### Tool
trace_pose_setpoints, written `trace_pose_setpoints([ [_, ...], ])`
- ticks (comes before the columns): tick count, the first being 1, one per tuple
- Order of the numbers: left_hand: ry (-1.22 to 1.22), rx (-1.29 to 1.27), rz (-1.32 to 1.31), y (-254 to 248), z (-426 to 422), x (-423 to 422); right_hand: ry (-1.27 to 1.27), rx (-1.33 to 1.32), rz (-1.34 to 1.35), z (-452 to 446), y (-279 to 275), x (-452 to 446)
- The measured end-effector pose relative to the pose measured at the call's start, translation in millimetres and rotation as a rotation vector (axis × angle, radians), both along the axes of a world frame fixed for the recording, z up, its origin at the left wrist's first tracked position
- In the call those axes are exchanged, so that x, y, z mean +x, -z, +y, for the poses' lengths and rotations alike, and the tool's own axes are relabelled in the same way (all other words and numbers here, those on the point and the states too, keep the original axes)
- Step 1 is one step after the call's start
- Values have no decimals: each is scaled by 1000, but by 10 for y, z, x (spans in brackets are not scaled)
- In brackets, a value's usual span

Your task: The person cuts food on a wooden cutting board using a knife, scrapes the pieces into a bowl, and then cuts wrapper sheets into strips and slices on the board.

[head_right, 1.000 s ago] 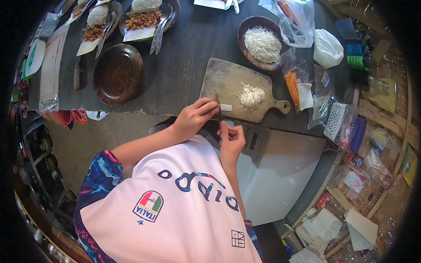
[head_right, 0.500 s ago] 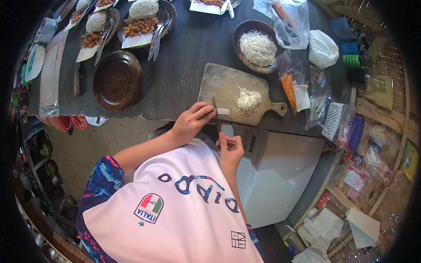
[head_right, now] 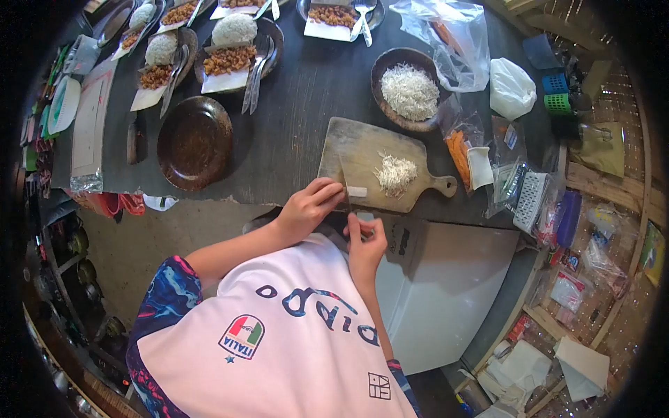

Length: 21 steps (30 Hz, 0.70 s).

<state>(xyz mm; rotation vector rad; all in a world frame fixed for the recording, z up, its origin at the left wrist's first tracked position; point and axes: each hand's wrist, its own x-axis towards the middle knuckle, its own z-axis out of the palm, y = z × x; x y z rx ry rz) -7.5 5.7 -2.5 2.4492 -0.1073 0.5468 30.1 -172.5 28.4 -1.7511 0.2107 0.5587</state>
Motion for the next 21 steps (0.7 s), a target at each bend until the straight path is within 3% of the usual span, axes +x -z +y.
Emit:
trace_pose_setpoints([
  [21,7,102,15,-66,60,14,21,-37,32,-68,-18,-92],
])
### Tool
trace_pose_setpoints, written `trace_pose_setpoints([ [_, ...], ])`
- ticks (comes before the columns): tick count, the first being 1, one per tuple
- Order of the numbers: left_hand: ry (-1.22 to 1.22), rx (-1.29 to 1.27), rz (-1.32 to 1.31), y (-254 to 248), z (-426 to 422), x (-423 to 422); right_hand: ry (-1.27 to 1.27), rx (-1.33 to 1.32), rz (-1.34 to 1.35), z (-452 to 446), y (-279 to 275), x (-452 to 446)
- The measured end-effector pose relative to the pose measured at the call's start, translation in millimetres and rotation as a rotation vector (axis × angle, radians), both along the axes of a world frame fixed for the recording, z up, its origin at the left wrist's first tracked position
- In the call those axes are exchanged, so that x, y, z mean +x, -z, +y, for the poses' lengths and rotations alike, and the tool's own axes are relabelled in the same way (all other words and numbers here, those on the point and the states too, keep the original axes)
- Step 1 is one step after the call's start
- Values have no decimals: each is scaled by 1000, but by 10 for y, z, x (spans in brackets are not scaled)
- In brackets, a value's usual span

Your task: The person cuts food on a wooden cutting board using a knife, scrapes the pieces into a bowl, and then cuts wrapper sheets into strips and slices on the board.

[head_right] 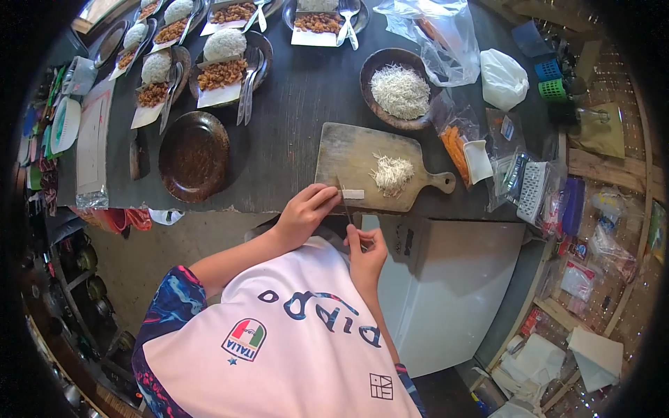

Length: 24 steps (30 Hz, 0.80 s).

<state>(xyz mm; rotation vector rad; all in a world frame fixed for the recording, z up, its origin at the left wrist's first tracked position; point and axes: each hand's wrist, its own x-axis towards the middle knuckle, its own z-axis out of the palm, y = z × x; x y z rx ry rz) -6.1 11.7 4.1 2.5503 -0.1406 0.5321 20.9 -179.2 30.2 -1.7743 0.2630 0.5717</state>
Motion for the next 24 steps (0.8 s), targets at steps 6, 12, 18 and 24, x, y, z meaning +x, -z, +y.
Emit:
trace_pose_setpoints([
  [6,-13,-80,9,-1,-39,-28,-32,54,-34,109,19,95],
  [12,-17,-63,-10,0,-19,-10,10,-13,-62,-20,87,-37],
  [18,-14,-70,-5,15,-11,0,-48,14,-63,43,-42,44],
  [24,-17,-101,8,6,-40,-47,-47,1,-49,116,1,121],
])
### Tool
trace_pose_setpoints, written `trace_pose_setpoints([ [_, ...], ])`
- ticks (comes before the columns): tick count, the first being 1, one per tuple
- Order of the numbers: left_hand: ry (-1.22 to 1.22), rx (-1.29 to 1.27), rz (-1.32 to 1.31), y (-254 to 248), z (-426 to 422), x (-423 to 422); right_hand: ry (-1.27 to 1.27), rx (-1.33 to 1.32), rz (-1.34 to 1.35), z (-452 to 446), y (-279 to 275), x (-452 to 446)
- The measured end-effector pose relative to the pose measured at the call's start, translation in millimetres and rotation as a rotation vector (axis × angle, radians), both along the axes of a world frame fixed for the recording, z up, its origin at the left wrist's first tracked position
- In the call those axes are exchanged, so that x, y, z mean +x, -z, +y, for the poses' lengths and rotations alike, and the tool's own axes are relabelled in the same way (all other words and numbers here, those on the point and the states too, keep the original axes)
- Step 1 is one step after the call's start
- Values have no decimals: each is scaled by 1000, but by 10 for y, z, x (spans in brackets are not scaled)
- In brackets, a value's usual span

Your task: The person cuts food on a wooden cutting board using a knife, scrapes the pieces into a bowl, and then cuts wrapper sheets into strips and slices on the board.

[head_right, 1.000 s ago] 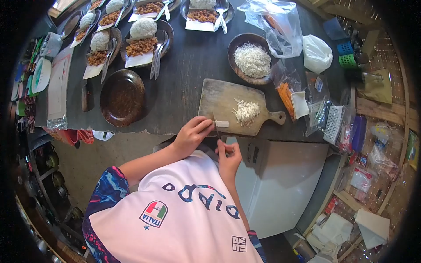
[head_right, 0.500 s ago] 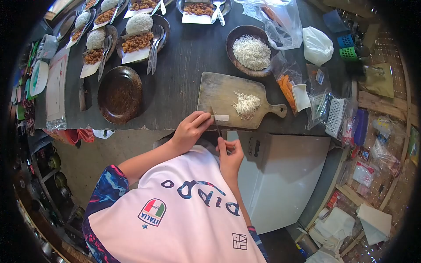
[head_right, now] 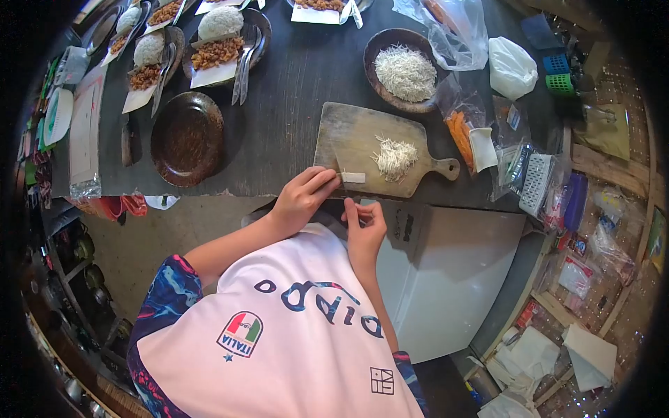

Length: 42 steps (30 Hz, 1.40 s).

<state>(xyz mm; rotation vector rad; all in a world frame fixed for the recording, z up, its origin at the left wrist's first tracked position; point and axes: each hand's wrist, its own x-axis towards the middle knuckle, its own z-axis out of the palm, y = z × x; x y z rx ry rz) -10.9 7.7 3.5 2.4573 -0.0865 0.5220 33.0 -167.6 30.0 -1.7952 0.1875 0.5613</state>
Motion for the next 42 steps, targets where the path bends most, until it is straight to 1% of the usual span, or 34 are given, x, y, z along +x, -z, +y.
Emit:
trace_pose_setpoints([
  [1,-2,-12,-2,1,-9,-7,0,5,29,45,-38,35],
  [4,-15,-8,-37,52,14,36,-3,-24,-9,-112,-18,-106],
  [5,-25,-11,-43,81,-5,25,4,-36,30,-155,-37,-132],
  [8,-23,-24,-41,69,-2,25,0,53,-10,-103,74,-80],
  [9,-36,-38,-34,53,-19,15,3,41,52,-28,1,-18],
  [13,-41,-30,-35,42,11,13,-4,27,15,-98,-48,-101],
  [16,-28,-34,-22,51,3,-11,-7,-44,-1,-145,-25,-129],
  [19,-31,-39,-8,32,-8,-2,-8,-9,-5,27,-4,-7],
  [22,-38,-33,-8,30,3,9,-1,8,2,-65,-2,-67],
  [23,-41,-33,-9,28,2,12,-2,3,-62,-137,46,-135],
  [26,-29,-49,-12,34,6,-12,8,3,47,-168,26,-141],
  [30,-27,-37,-19,31,12,-5,3,23,63,27,4,24],
  [33,-47,-10,-27,35,2,9,-10,-7,17,-99,-56,-95],
  [35,-39,-39,-25,40,12,-1,5,-45,51,-139,-49,-130],
  [38,-38,-28,-11,32,-1,-10,-16,9,35,33,-43,14],
  [39,-41,-7,-12,23,7,-7,2,0,72,57,-91,39],
  [42,-43,-36,-30,55,2,7,-14,-11,-33,-115,10,-120],
])
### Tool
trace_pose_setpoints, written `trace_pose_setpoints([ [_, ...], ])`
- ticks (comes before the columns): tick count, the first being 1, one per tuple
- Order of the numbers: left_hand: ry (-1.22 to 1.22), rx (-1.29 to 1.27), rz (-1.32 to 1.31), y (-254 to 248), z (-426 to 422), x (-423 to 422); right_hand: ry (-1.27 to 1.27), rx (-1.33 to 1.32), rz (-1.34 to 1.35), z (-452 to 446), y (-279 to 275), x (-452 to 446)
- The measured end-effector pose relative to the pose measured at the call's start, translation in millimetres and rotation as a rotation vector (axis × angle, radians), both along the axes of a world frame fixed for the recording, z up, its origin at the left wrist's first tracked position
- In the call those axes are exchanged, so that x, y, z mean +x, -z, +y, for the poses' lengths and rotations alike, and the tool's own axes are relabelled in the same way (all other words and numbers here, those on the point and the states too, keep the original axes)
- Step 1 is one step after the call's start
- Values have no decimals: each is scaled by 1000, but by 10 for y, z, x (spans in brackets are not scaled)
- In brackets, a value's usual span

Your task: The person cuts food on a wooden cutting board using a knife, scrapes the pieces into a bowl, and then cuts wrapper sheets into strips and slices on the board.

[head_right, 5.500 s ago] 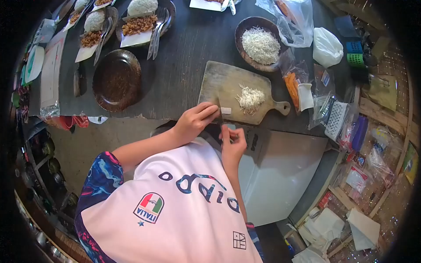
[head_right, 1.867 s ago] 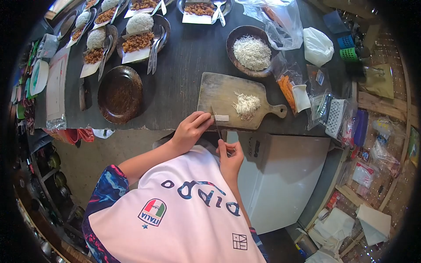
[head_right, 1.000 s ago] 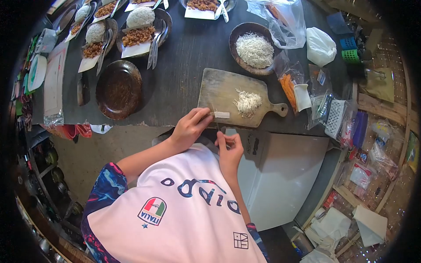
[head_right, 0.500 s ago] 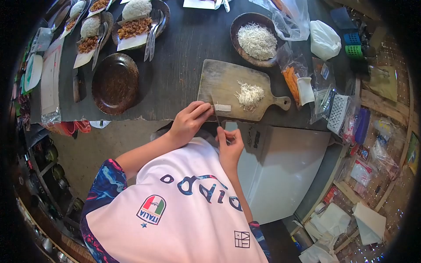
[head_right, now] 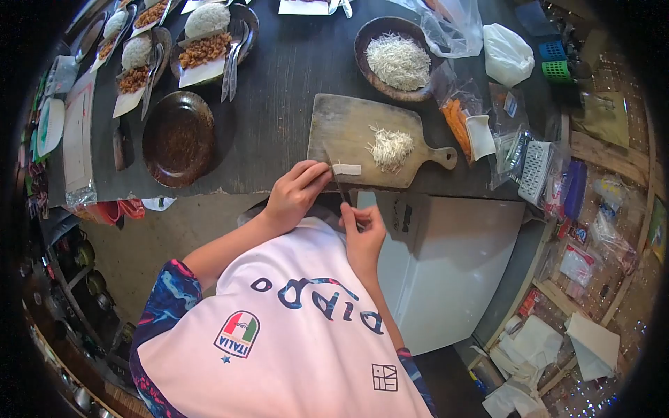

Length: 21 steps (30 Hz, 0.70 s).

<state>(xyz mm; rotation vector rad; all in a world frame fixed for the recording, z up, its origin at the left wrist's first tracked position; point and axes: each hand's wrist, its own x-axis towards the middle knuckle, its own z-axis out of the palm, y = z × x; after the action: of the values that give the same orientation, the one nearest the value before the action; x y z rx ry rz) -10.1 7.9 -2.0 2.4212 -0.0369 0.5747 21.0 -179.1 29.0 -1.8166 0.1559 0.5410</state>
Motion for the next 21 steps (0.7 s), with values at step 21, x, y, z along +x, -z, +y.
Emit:
trace_pose_setpoints([
  [21,4,16,19,-17,18,-25,6,64,28,29,24,13],
])
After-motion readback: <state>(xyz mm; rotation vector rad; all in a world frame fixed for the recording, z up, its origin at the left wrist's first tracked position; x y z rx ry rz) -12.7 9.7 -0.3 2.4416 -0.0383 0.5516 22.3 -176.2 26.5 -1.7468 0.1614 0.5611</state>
